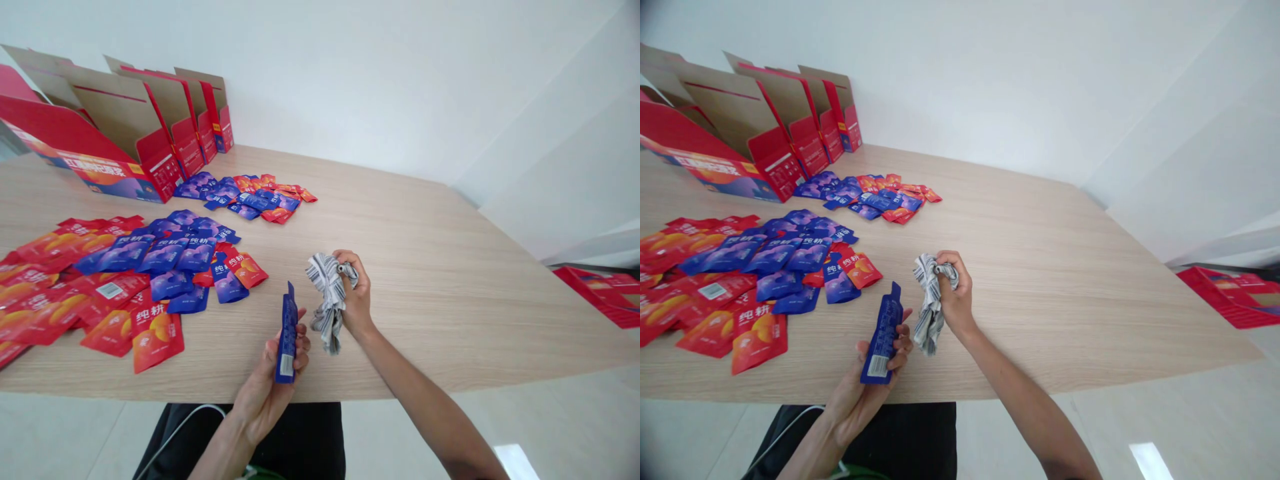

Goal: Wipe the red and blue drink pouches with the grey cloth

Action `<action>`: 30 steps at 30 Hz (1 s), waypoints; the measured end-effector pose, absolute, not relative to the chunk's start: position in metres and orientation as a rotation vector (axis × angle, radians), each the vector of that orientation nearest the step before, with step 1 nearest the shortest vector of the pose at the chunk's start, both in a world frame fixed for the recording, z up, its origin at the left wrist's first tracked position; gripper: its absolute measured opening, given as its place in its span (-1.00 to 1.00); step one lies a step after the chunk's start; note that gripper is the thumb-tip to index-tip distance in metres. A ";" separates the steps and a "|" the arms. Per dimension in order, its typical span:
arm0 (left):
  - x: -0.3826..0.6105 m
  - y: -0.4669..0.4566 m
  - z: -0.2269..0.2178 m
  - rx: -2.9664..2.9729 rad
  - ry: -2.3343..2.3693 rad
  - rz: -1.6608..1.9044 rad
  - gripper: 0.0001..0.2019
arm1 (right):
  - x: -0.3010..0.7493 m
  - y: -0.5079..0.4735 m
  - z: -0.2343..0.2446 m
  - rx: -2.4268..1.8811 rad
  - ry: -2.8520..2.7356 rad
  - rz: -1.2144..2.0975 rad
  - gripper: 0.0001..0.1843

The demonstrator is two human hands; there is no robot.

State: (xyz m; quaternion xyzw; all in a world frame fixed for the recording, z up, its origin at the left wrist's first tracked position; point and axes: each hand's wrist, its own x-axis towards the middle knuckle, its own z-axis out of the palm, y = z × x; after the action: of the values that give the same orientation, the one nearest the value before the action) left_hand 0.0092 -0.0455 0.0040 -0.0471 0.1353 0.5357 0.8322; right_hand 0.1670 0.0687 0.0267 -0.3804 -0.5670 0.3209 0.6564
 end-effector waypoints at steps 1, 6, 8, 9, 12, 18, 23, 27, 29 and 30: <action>0.009 -0.045 0.005 -0.137 0.263 1.129 -0.28 | 0.168 0.071 0.026 -0.878 -1.225 0.791 -0.84; 0.005 -0.037 0.004 -0.206 0.446 1.236 -0.71 | 0.169 0.075 0.024 -0.876 -1.126 0.916 -0.68; 0.001 -0.033 0.005 -0.142 0.652 1.266 -0.69 | 0.169 0.074 0.023 -0.848 -1.169 0.912 -0.70; -0.001 -0.031 0.007 -0.101 0.727 1.277 -0.64 | 0.168 0.073 0.023 -0.832 -1.204 0.902 -0.72; -0.005 -0.026 0.014 -0.017 0.815 1.293 -0.54 | 0.166 0.067 0.025 -0.788 -1.346 0.820 -0.84; 0.005 -0.021 0.009 0.031 0.889 1.321 -0.49 | 0.159 0.050 0.025 -0.635 -1.724 0.580 -0.91; 0.022 -0.014 -0.008 0.016 0.973 1.346 -0.52 | 0.150 0.043 0.012 -0.473 -2.150 0.537 -0.80; 0.024 -0.009 -0.011 0.079 0.928 1.444 -0.51 | 0.148 0.045 0.004 -0.421 -2.358 0.562 -0.84; 0.020 -0.007 -0.007 0.081 0.928 1.477 -0.49 | 0.149 0.046 0.004 -0.388 -2.482 0.565 -0.83; 0.018 -0.007 -0.005 0.065 0.937 1.478 -0.48 | 0.150 0.047 0.005 -0.358 -2.545 0.558 -0.82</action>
State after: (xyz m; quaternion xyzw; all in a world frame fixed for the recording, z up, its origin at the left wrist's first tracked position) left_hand 0.0178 -0.0068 -0.0054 0.0287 0.4108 0.6482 0.6406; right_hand 0.1499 0.0466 0.0047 -0.1317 -0.9363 0.2052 0.2528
